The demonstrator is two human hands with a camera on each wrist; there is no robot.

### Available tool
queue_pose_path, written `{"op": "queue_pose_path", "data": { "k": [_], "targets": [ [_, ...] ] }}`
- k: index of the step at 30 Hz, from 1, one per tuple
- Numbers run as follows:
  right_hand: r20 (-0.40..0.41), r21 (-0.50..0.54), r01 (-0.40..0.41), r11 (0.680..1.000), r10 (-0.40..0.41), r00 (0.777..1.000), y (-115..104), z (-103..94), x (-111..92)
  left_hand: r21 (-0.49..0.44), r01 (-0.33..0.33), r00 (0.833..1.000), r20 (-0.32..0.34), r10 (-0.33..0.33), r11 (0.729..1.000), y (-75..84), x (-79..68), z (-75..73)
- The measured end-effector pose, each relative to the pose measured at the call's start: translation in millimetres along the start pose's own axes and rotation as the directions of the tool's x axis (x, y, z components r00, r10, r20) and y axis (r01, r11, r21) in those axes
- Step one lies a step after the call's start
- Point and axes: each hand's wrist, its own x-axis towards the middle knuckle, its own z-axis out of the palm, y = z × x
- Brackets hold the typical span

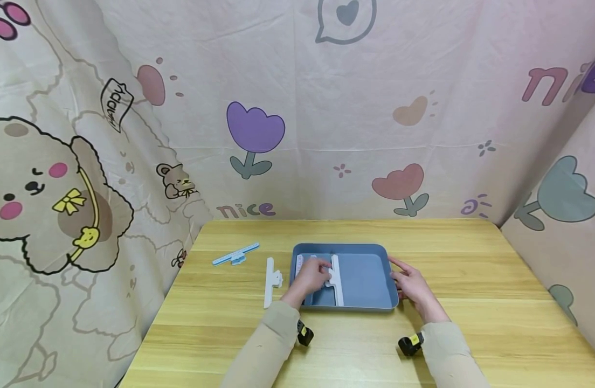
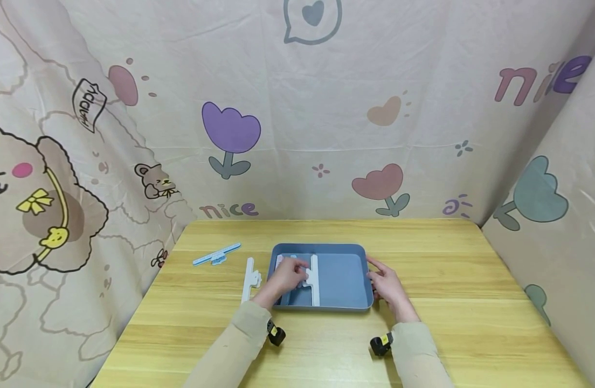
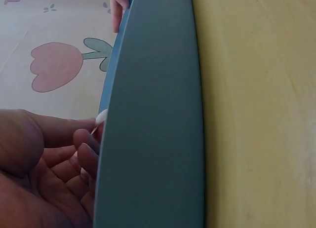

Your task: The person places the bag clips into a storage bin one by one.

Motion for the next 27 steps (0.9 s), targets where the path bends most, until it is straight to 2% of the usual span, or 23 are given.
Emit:
{"op": "queue_pose_path", "data": {
  "k": [5,11,20,27],
  "targets": [
    [0.002,0.001,-0.004,1.0,0.004,1.0,-1.5,0.2,-1.2,0.039,-0.002,1.0,0.0,0.002,0.999,1.3,-2.5,0.6],
    [0.004,0.003,-0.001,1.0,0.001,1.0,-1.1,0.0,-1.3,0.017,0.003,0.999,-0.047,-0.003,1.0,3.7,-9.0,-6.7],
    [0.001,-0.005,0.002,1.0,-0.002,1.0,-2.5,0.1,-2.3,-0.121,-0.026,0.996,-0.09,0.015,0.992,0.8,-22.5,-26.4],
    [-0.006,-0.023,-0.001,1.0,0.0,1.0,-3.0,0.5,-3.1,-0.169,-0.034,0.98,-0.201,-0.001,0.985,-10.5,-31.6,-48.9]
  ]
}}
